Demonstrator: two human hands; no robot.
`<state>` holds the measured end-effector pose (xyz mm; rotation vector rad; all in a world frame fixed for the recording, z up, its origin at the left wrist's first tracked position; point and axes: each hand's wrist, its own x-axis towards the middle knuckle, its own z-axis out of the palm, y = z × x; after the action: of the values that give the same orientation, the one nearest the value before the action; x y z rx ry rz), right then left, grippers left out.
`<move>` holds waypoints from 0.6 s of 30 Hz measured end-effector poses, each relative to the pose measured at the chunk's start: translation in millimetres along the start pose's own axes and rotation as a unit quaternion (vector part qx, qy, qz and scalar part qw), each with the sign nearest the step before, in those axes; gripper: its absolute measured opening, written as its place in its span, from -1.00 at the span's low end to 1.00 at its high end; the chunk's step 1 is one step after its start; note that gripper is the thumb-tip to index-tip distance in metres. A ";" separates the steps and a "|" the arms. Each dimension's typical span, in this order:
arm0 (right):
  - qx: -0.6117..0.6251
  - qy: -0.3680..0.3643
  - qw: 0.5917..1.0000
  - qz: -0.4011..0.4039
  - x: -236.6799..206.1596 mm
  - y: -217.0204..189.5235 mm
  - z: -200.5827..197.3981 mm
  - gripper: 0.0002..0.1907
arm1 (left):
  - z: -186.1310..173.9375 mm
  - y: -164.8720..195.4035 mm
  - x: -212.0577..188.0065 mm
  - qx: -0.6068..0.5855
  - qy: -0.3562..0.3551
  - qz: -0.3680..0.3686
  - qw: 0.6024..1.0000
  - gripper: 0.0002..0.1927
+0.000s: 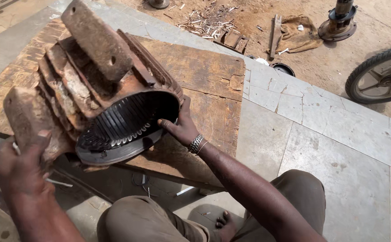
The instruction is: The person sits on the floor cutting strips from a white plastic sheet with scissors, then inserts the cut strips into the slots of a motor stator mounted on a workbench, pressing each liner into place by hand.
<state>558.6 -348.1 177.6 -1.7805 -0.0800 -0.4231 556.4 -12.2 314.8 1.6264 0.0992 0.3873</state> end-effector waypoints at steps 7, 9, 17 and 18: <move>0.003 -0.025 0.999 0.044 -9.1 -14.8 -111.5 -0.13 | 68.0 72.1 23.2 0.209 -0.078 0.110 0.969 -0.06; 0.067 0.060 0.996 0.029 -9.1 -42.3 -142.2 -0.17 | 92.2 86.7 22.2 0.293 -0.104 0.141 0.940 -0.21; -0.103 0.089 0.977 -0.164 65.4 -69.7 -149.5 -0.66 | 148.7 86.9 16.3 0.231 -0.133 0.360 0.894 -0.24; -0.102 0.104 0.974 -0.175 70.0 -59.4 -151.4 -0.66 | 146.4 78.3 9.7 0.247 -0.104 0.420 0.867 -0.20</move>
<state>570.9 -488.8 284.3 -1.9159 -0.2110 -0.8979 597.3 -156.3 386.9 2.1577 -0.7630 0.8987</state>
